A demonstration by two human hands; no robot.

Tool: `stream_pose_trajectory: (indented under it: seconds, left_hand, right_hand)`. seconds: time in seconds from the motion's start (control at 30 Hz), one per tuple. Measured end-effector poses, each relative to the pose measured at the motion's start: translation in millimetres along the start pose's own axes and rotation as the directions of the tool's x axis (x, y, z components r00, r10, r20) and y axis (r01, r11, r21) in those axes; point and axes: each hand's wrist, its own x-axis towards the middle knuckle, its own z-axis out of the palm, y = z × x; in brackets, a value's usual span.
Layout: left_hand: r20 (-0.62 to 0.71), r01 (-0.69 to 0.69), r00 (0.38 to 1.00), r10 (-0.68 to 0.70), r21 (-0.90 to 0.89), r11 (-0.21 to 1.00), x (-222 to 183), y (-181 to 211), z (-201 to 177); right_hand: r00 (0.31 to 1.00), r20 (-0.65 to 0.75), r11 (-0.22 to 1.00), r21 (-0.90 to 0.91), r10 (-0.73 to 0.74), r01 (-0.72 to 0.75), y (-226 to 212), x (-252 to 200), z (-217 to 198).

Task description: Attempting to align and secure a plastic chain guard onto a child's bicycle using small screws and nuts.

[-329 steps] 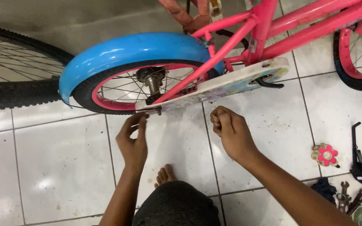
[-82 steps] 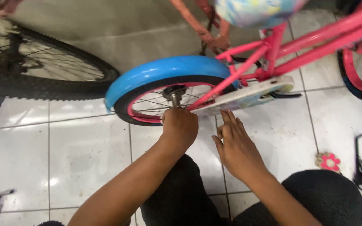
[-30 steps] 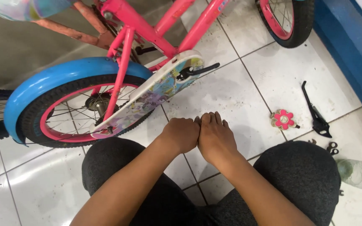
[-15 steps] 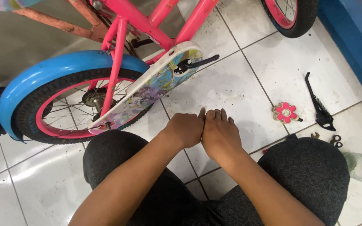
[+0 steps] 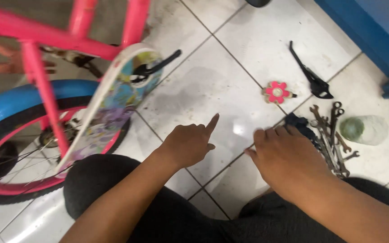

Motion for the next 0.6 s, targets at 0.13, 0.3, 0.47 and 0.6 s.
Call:
stream_pose_trajectory:
  seconds: [0.13, 0.3, 0.47, 0.6]
  left_hand:
    - [0.071, -0.122, 0.990, 0.126, -0.056, 0.991, 29, 24, 13]
    - [0.308, -0.188, 0.936, 0.171, 0.024, 0.982, 91, 38, 39]
    - [0.069, -0.246, 0.969, 0.239, 0.125, 0.961, 195, 64, 58]
    - [-0.337, -0.338, 0.859, 0.387, 0.195, 0.921, 279, 96, 83]
  right_hand:
    - [0.829, 0.555, 0.927, 0.272, 0.068, -0.258, 35, -34, 16]
    - [0.906, 0.412, 0.776, 0.539, 0.096, -0.327, 82, -39, 121]
    - [0.733, 0.124, 0.426, 0.744, 0.668, -0.514, 56, -45, 220]
    - [0.478, 0.002, 0.256, 0.842, 0.879, -0.474, 46, -48, 270]
